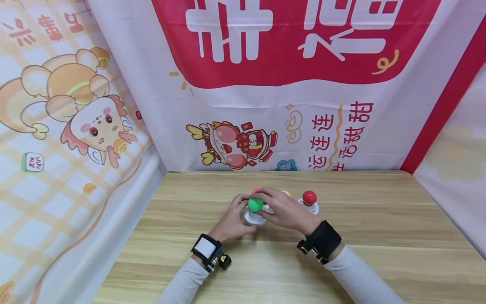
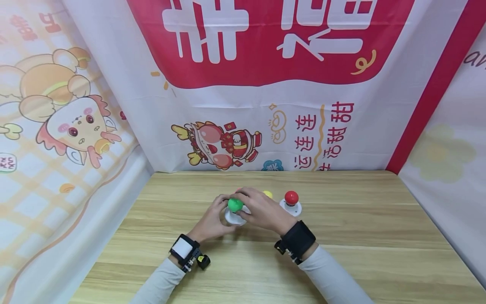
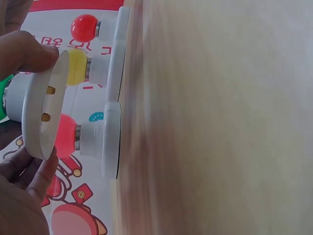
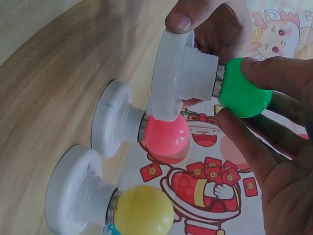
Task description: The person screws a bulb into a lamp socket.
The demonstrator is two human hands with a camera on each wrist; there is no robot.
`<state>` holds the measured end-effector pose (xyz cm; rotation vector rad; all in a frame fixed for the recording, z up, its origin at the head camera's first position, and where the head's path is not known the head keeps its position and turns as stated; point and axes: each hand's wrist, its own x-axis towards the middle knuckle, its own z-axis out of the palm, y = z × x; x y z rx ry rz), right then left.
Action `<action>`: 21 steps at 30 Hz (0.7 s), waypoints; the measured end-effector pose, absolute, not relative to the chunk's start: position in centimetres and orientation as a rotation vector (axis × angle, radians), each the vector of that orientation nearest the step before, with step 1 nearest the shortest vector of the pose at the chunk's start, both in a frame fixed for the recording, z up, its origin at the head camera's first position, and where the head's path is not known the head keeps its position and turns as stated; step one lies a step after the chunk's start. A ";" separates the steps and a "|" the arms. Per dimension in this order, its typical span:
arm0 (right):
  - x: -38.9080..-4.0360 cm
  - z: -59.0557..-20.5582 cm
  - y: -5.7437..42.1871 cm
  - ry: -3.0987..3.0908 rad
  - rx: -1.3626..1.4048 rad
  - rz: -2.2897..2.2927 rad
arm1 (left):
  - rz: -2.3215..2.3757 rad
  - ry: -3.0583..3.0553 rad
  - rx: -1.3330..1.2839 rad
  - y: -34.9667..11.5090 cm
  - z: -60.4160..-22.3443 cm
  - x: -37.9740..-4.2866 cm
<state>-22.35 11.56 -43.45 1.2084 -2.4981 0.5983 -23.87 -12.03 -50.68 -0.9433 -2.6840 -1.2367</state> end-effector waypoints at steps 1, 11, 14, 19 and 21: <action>-22.4 -43.5 11.5 -2.500 1.215 0.604 | -1.231 -2.690 -0.936 -12.1 -50.7 -23.8; -22.9 -43.6 10.2 -2.513 1.252 0.609 | -1.163 -2.728 -0.888 -13.2 -50.5 -23.9; -23.1 -43.6 10.0 -2.518 1.255 0.613 | -1.163 -2.756 -0.858 -13.5 -50.4 -23.9; -23.7 -43.9 9.6 -2.503 1.263 0.604 | -1.165 -2.777 -0.801 -13.9 -50.3 -24.0; -23.9 -43.9 9.5 -2.484 1.273 0.599 | -1.169 -2.758 -0.801 -14.2 -50.4 -24.2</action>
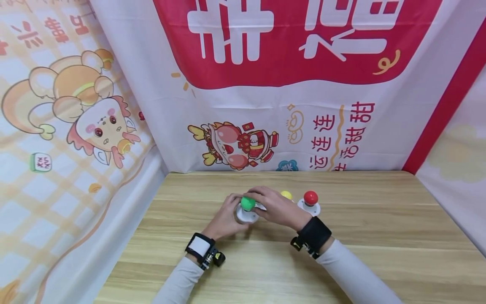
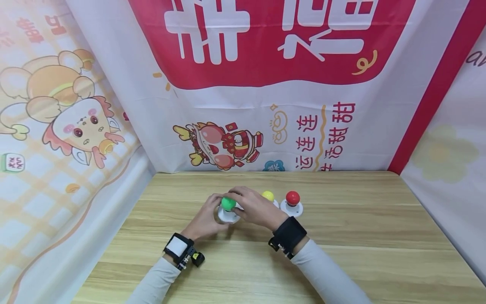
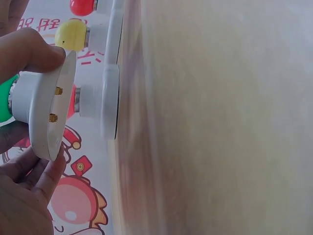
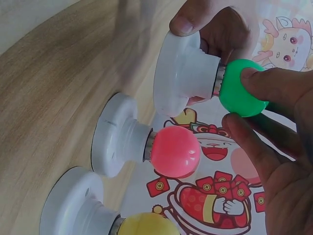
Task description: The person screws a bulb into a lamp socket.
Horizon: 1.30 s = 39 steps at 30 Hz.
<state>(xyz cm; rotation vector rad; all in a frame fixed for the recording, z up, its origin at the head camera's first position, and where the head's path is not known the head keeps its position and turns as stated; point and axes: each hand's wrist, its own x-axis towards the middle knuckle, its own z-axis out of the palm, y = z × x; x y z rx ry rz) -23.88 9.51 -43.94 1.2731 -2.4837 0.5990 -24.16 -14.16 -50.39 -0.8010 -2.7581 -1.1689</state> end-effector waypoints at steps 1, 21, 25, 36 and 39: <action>-24.0 -43.9 9.5 -2.475 1.278 0.596 | -1.171 -2.753 -0.803 -14.3 -50.4 -24.3; -25.6 -44.4 8.0 -2.566 1.293 0.640 | -1.202 -2.742 -0.644 -15.5 -50.8 -26.1; -26.0 -44.7 7.7 -2.590 1.296 0.628 | -1.205 -2.756 -0.624 -15.6 -51.0 -26.6; -26.9 -44.9 7.1 -2.645 1.298 0.626 | -1.174 -2.803 -0.585 -16.0 -51.4 -28.1; -27.1 -45.0 6.9 -2.676 1.285 0.622 | -1.182 -2.815 -0.572 -16.1 -51.6 -28.5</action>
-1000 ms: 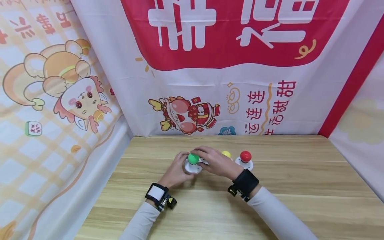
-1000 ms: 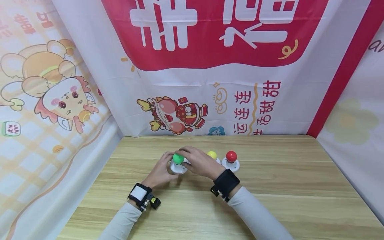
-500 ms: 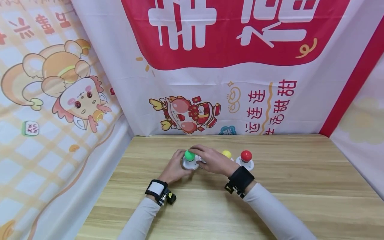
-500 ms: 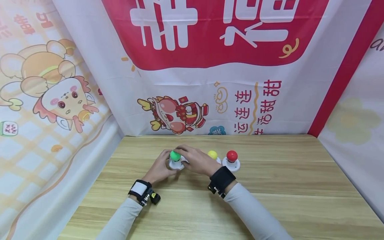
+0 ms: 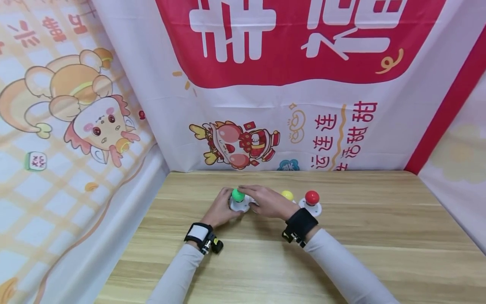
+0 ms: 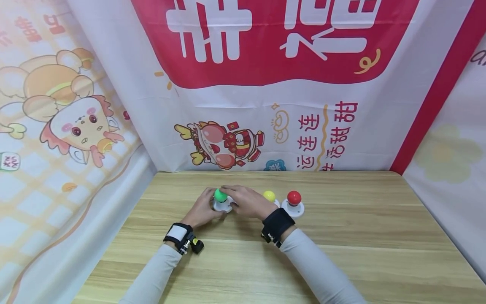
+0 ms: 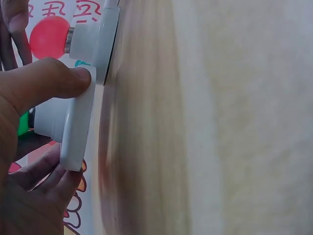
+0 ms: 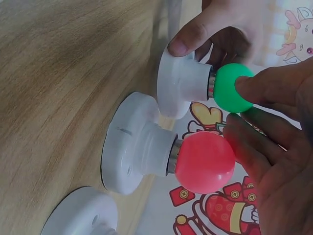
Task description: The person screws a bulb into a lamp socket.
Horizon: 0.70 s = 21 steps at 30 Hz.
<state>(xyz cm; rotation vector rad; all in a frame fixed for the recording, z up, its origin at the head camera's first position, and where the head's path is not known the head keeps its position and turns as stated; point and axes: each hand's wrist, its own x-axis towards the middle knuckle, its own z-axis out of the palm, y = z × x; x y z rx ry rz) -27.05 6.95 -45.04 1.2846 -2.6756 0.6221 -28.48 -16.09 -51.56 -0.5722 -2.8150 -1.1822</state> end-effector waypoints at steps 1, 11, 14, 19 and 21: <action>-27.1 -45.1 6.9 -2.686 1.278 0.619 | -1.187 -2.820 -0.570 -16.1 -51.6 -28.6; -27.5 -45.4 6.3 -2.724 1.271 0.582 | -1.220 -2.878 -0.523 -16.2 -51.7 -29.1; -27.6 -45.4 6.2 -2.724 1.268 0.574 | -1.228 -2.873 -0.525 -16.2 -51.7 -29.1; -27.6 -45.5 6.2 -2.750 1.263 0.569 | -1.258 -2.872 -0.520 -16.3 -51.9 -29.0; -27.6 -45.5 6.2 -2.758 1.261 0.563 | -1.277 -2.882 -0.503 -16.3 -52.0 -29.0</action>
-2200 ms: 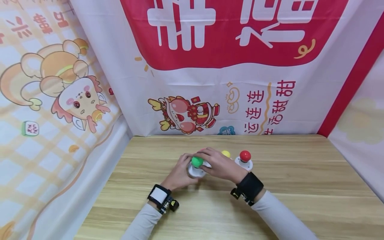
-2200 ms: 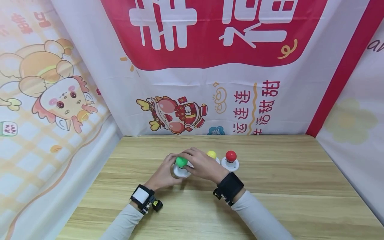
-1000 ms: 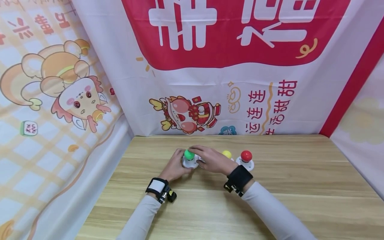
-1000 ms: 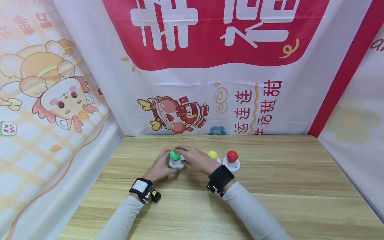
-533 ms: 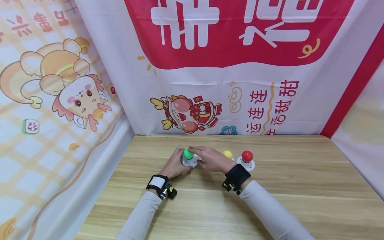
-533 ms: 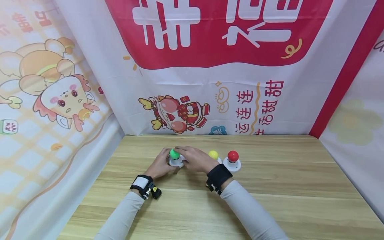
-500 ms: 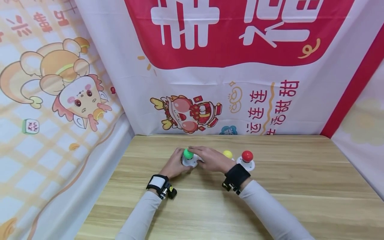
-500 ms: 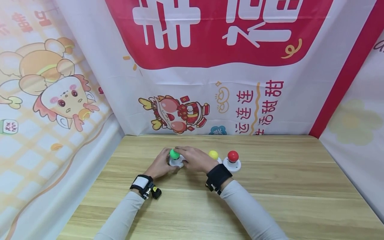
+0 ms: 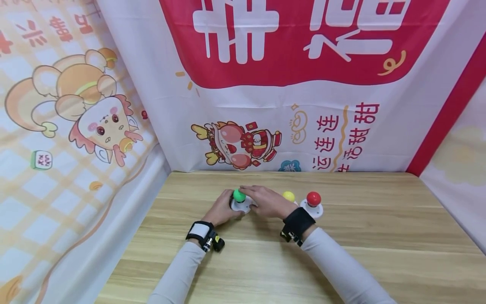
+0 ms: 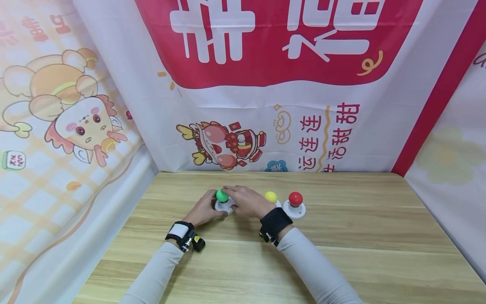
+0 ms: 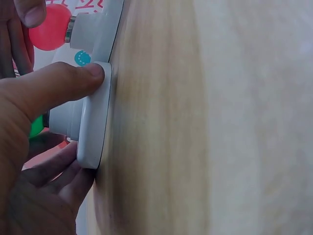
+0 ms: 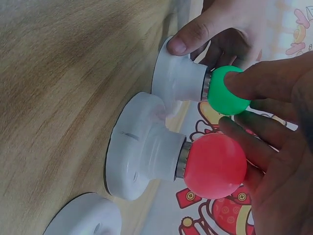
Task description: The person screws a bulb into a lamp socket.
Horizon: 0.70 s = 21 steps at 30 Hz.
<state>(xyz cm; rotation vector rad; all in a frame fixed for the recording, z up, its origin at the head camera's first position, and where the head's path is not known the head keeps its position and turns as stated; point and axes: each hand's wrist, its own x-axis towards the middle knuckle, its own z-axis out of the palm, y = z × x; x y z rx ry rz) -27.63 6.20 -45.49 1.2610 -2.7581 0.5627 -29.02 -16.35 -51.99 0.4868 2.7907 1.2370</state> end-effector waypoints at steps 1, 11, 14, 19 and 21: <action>-27.7 -45.5 6.2 -2.759 1.261 0.558 | 1.244 2.782 0.485 -16.3 -52.0 -29.1; -26.4 -44.7 7.7 -2.702 1.263 0.556 | 1.230 2.704 0.539 -16.8 -51.5 -29.0; -25.3 -44.0 8.7 -2.699 1.253 0.556 | 1.183 2.718 0.530 -17.2 -50.8 -28.5; -23.3 -42.9 11.3 -2.692 1.220 0.539 | 1.105 2.738 0.531 -17.9 -49.8 -27.9; -22.7 -42.5 12.7 -2.695 1.188 0.539 | 1.067 2.759 0.543 -18.1 -49.3 -27.9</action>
